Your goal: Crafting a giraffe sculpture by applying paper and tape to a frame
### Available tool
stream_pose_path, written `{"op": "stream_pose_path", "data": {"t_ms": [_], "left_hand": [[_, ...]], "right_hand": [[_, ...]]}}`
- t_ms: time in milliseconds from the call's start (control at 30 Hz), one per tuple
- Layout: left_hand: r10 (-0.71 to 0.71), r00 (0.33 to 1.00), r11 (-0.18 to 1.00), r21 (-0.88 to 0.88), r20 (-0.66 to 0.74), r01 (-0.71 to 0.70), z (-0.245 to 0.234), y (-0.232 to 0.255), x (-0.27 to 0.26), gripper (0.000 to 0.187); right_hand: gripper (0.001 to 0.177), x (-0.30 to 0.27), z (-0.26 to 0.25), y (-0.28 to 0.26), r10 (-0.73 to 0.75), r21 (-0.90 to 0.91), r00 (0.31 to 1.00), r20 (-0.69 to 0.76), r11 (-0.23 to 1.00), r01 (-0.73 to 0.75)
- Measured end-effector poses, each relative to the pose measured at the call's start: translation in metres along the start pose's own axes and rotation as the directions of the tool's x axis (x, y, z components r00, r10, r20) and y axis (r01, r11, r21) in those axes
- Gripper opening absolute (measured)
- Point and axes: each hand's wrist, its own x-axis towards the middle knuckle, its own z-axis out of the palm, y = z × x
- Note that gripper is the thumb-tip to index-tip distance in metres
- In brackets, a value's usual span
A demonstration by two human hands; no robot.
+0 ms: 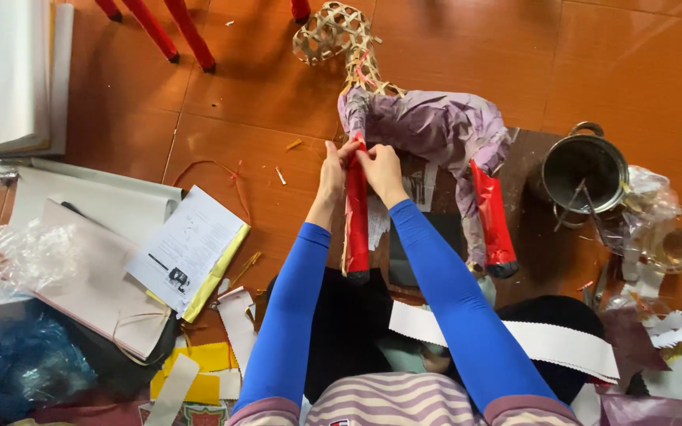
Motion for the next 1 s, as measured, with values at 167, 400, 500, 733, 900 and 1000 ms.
{"op": "stream_pose_path", "data": {"t_ms": [167,400,500,733,900,1000], "left_hand": [[0.177,0.933,0.447,0.819,0.313,-0.36,-0.003,0.011,-0.005,0.06],[0.178,0.822,0.004,0.835,0.541,-0.55,0.006,0.0,0.011,0.055],[0.279,0.708,-0.195,0.76,0.649,-0.62,0.003,-0.003,0.029,0.049],[0.093,0.987,0.734,0.679,-0.133,0.022,-0.023,0.036,-0.006,0.045],[0.098,0.987,0.72,0.694,-0.13,0.02,-0.06,-0.006,-0.127,0.047],[-0.165,0.975,0.748,0.626,-0.148,0.221,-0.045,-0.031,-0.195,0.038]], "right_hand": [[0.032,0.02,0.062,0.081,0.378,0.452,0.926,0.003,0.825,-0.338],[0.039,-0.019,0.051,0.026,0.482,0.811,0.851,0.209,0.401,-0.426],[0.042,-0.025,0.056,0.014,0.482,0.84,0.811,0.331,0.242,-0.486],[0.051,-0.076,0.014,-0.026,0.31,0.801,0.746,0.59,-0.106,-0.589],[0.043,-0.192,-0.034,-0.051,0.25,0.652,0.613,0.75,-0.118,-0.749],[0.09,-0.205,-0.042,-0.059,0.099,0.817,0.821,0.563,0.089,-0.57]]}}
